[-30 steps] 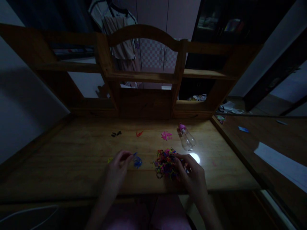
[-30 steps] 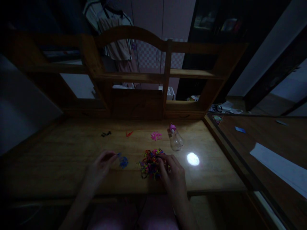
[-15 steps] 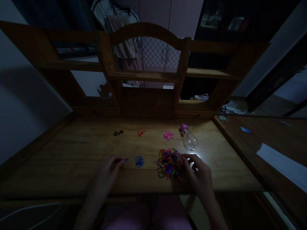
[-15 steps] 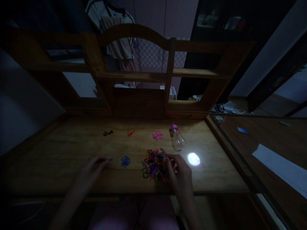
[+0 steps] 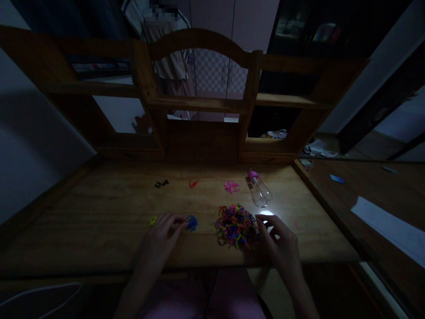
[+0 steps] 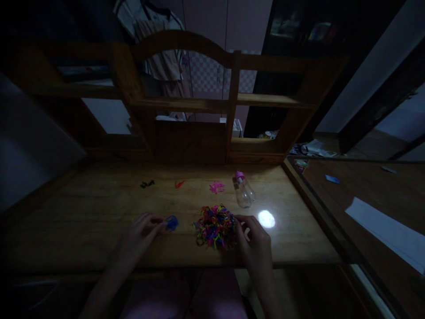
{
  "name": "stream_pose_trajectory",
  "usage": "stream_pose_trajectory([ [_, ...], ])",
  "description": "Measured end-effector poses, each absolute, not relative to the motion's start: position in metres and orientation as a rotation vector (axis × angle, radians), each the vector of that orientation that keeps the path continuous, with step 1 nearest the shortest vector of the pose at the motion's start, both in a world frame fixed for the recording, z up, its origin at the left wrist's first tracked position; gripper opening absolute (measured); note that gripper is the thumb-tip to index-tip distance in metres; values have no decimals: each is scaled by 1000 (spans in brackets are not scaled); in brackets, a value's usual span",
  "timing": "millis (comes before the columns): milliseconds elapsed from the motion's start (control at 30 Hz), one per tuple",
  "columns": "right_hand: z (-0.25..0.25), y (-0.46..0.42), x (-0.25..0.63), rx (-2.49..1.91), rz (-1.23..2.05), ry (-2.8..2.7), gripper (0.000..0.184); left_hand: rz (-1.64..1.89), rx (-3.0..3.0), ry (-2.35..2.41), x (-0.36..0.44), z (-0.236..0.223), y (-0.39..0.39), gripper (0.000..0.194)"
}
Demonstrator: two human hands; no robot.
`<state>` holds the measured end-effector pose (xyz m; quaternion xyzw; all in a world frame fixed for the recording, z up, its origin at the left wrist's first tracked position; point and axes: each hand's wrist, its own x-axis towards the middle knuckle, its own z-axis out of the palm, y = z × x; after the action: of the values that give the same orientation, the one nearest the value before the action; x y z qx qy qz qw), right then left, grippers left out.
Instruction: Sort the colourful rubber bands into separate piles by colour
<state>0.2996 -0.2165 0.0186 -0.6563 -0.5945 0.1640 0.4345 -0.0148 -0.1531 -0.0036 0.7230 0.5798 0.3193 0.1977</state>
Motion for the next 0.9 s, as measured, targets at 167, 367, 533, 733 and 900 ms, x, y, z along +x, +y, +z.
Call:
stream_pose_trajectory([
  [167,18,-209,295,-1579,436,-1594,18,992,2051,1483,24,10,-173,18],
  [367,25,-204,294,-1564,451,-1672,18,897,1937,1251,80,0,-188,18],
  [533,28,-203,287,-1544,464,-1710,17,929,1803,1276,82,-7,-183,20],
  [733,12,-187,269,-1608,383,-1734,19,921,1673,1325,74,-11,-180,20],
  [900,7,-183,269,-1602,413,-1696,11,949,1634,1314,73,-14,-179,22],
])
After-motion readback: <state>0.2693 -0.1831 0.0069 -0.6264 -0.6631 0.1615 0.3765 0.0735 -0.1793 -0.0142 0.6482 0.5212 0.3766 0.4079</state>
